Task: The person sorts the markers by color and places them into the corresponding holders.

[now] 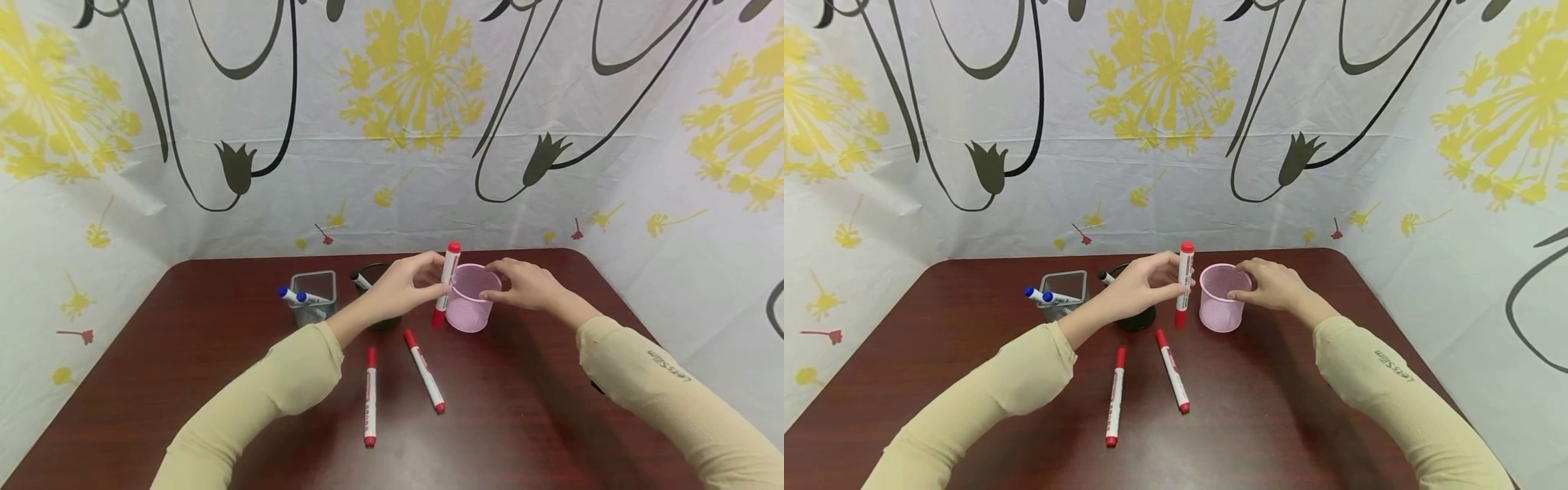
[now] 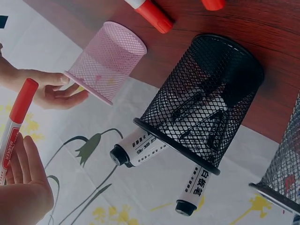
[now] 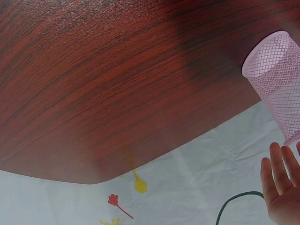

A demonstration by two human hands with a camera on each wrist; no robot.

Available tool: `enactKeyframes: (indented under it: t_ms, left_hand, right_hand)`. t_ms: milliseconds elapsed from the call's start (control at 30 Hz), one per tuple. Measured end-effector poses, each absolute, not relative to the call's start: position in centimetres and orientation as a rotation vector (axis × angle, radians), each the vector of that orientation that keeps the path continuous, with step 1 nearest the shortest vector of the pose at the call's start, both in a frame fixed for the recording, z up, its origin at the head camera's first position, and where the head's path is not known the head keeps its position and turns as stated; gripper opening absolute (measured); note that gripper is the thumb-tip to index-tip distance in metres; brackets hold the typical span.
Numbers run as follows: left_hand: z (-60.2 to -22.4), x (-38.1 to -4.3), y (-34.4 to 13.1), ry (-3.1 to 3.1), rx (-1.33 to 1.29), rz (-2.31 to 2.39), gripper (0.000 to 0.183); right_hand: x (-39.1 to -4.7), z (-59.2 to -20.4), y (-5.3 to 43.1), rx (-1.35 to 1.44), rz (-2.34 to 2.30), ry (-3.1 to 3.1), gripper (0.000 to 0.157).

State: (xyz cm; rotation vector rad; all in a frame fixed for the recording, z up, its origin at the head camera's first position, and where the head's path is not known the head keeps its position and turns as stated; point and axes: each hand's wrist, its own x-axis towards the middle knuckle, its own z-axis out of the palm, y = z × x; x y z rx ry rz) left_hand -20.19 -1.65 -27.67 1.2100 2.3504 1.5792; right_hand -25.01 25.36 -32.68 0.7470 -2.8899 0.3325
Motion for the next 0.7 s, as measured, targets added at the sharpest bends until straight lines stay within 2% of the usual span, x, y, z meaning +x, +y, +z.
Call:
enactKeyframes:
  t_ms: [167,700]
  left_hand:
    - [-28.5,-21.9,-0.8,2.372,1.184,1.58,0.026]
    - [-28.4,-23.8,0.8,2.417,1.098,1.599,0.026]
  right_hand:
    - [-25.0,-32.6,25.3,0.741,0.332,-2.895,0.058]
    - [-24.7,-32.6,25.3,0.74,0.347,-2.887,0.056]
